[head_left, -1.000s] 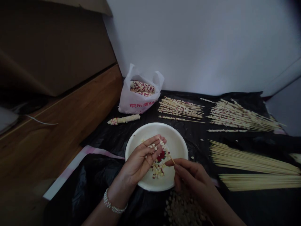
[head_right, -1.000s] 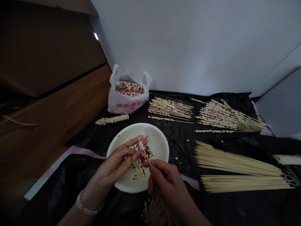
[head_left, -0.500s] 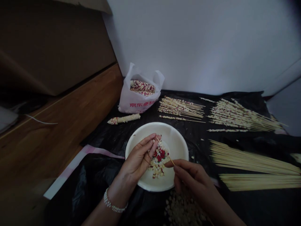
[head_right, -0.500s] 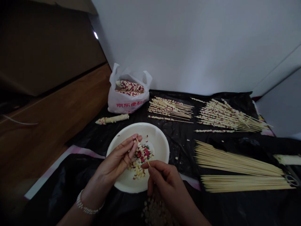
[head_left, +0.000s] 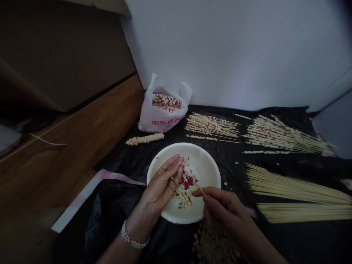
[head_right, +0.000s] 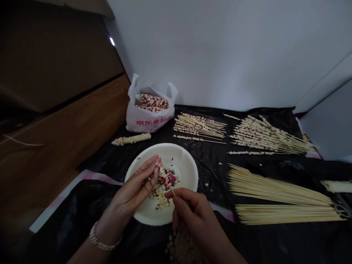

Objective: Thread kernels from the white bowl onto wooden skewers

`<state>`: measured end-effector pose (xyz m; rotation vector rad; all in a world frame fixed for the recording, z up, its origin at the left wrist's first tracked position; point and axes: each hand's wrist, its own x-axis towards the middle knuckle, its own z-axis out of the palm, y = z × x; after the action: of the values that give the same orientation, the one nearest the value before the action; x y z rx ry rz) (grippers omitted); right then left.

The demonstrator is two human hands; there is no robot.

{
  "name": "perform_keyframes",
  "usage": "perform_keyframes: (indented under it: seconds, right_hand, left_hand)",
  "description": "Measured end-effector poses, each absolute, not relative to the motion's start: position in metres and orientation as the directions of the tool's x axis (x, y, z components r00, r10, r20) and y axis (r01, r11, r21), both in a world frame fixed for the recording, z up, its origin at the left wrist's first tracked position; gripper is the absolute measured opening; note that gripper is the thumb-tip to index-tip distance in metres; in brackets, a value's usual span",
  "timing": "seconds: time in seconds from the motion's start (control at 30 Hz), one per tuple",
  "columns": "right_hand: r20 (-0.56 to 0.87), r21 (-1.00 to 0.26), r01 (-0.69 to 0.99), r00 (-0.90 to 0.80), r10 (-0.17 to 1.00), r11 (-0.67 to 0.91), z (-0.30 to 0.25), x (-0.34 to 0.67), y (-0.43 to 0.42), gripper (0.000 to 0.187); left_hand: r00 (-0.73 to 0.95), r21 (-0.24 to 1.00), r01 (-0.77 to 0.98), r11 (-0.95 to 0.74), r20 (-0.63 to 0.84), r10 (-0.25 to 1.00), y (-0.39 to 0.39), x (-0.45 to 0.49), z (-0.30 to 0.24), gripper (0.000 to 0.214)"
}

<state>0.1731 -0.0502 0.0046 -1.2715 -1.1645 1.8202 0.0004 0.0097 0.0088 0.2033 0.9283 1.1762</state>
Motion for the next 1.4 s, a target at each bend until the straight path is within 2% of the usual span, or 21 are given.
perform_keyframes:
  seconds: [0.37, 0.6, 1.0, 1.4]
  right_hand:
    - [-0.377, -0.922, 0.058, -0.351, 0.857, -0.382, 0.0047, 0.1736, -0.0516, 0.047]
    - [-0.376, -0.921, 0.041, -0.343, 0.861, -0.386, 0.0057, 0.1729, -0.0508, 0.050]
    - [-0.396, -0.908, 0.011, -0.352, 0.848, -0.419, 0.0052, 0.1732, -0.0515, 0.047]
    - [-0.376, -0.921, 0.031, -0.334, 0.864, -0.389, 0.0036, 0.1731, -0.0524, 0.045]
  left_hand:
    - [0.053, 0.652, -0.649, 0.392, -0.475, 0.878, 0.0090, -0.0015, 0.0066, 0.024]
    - [0.095, 0.661, -0.641, 0.390, -0.436, 0.895, 0.0075, -0.0018, 0.0064, 0.030]
    - [0.094, 0.565, -0.713, 0.415, -0.509, 0.855, 0.0100, -0.0009, 0.0062, 0.024]
    - [0.091, 0.536, -0.736, 0.413, -0.526, 0.846, 0.0084, -0.0008, 0.0062, 0.021]
